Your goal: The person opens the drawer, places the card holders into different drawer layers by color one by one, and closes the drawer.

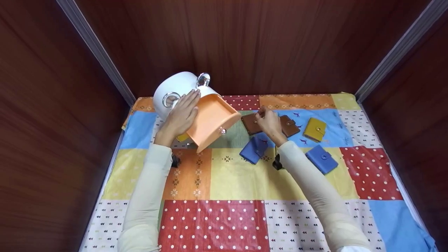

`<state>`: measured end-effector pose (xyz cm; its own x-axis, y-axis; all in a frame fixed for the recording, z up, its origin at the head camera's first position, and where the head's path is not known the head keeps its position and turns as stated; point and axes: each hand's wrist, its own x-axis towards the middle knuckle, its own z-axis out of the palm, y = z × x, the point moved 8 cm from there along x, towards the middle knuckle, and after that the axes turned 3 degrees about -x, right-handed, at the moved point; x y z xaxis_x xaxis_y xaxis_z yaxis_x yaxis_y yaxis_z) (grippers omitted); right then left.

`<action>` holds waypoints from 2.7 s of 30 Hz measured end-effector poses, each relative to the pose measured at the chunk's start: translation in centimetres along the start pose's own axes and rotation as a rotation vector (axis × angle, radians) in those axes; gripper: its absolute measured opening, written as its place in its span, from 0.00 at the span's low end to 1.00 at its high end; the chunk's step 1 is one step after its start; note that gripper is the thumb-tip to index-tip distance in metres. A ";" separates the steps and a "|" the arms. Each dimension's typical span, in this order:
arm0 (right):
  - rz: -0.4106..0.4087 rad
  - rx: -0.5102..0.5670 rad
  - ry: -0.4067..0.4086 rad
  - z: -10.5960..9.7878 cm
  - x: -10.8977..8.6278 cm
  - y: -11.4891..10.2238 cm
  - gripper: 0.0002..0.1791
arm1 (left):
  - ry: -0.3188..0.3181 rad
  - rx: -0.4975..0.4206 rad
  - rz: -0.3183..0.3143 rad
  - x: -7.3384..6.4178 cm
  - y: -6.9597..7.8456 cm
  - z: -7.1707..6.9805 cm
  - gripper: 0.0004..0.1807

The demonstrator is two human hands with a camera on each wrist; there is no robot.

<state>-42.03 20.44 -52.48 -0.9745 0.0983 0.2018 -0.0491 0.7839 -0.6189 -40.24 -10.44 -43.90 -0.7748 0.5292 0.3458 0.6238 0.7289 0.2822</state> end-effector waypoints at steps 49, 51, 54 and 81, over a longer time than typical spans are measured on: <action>0.127 -0.085 -0.059 4.4 -0.3 5.9 0.23 | 0.006 0.011 0.010 -0.2 0.0 0.1 0.28; 0.130 -0.101 -0.061 4.6 -0.4 6.0 0.23 | 0.007 0.007 0.012 -0.2 0.0 0.2 0.28; 0.143 -0.114 -0.072 4.9 -0.7 6.1 0.23 | 0.010 0.009 0.014 -0.3 0.1 0.2 0.28; 0.212 -0.200 -0.082 5.1 -1.1 7.6 0.09 | 0.012 0.028 0.018 -0.1 0.0 0.2 0.28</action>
<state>-42.42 23.16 -61.26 -0.9732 0.2291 0.0175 0.1933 0.8574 -0.4770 -40.21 -10.39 -44.12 -0.7623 0.5370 0.3613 0.6340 0.7316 0.2504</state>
